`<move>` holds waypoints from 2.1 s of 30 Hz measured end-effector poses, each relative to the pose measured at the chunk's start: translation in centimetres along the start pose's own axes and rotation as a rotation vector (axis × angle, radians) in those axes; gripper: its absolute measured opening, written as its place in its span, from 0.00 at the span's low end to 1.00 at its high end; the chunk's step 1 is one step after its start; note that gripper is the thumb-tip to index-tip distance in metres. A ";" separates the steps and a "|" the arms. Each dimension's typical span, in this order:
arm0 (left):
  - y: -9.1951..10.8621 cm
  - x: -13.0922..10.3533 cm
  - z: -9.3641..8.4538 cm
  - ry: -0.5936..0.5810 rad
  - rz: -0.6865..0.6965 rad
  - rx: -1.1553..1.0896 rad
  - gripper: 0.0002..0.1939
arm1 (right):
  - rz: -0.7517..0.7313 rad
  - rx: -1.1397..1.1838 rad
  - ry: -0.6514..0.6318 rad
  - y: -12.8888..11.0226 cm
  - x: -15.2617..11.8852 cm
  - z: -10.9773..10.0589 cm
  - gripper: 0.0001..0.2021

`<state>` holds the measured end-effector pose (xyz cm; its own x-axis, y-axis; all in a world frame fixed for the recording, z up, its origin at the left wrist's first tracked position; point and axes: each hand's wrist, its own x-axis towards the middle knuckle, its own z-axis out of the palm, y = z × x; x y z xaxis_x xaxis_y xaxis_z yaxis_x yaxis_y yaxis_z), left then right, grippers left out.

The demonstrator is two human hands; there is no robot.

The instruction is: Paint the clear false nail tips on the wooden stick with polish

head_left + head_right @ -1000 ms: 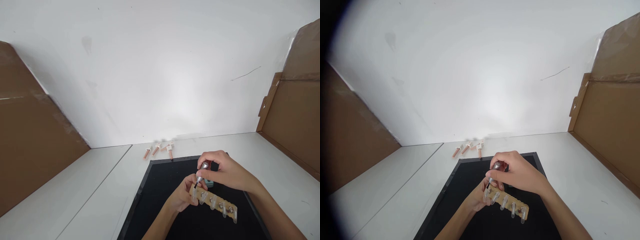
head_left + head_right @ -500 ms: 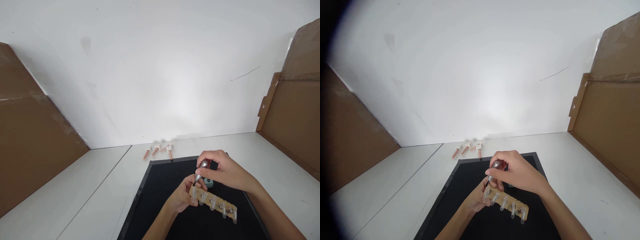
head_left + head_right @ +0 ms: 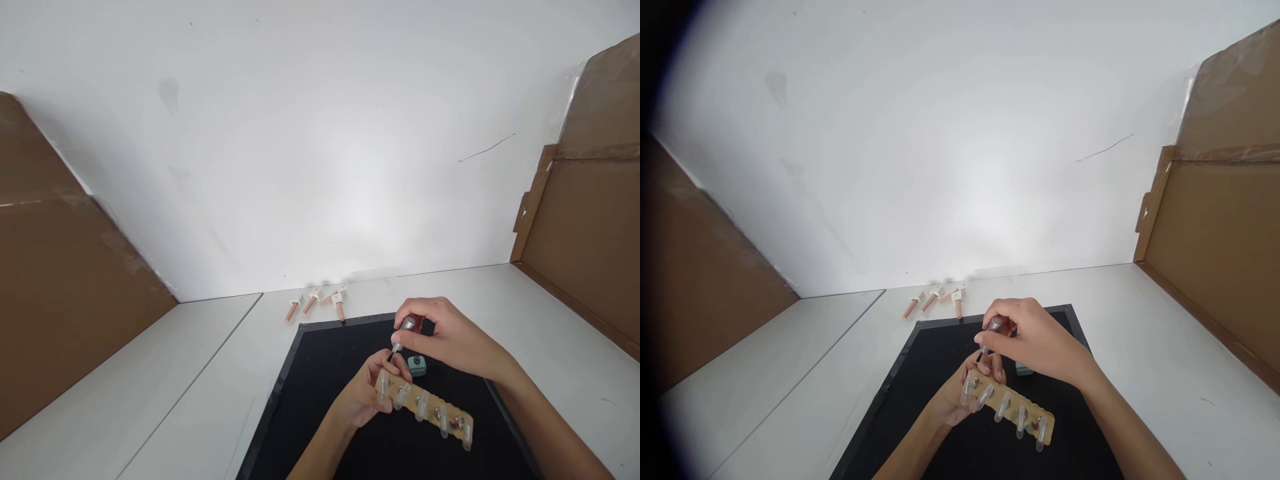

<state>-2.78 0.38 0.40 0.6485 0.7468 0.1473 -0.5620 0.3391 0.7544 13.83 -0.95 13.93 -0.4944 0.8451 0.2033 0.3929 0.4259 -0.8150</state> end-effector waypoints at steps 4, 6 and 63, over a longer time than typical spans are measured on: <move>0.2 -0.2 0.3 0.021 -0.014 -0.014 0.21 | -0.030 0.036 -0.035 -0.2 0.0 0.0 0.08; 0.3 -0.2 0.4 0.024 -0.021 -0.022 0.22 | -0.037 0.039 -0.063 -0.2 -0.1 0.1 0.08; -2.1 1.9 -1.5 -0.096 -0.077 0.003 0.25 | -0.063 0.137 -0.159 2.3 0.3 -0.1 0.08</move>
<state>-1.15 1.90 -1.84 0.7357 0.6607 0.1492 -0.5073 0.3915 0.7677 14.69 0.32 12.16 -0.6347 0.7522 0.1769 0.2539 0.4193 -0.8716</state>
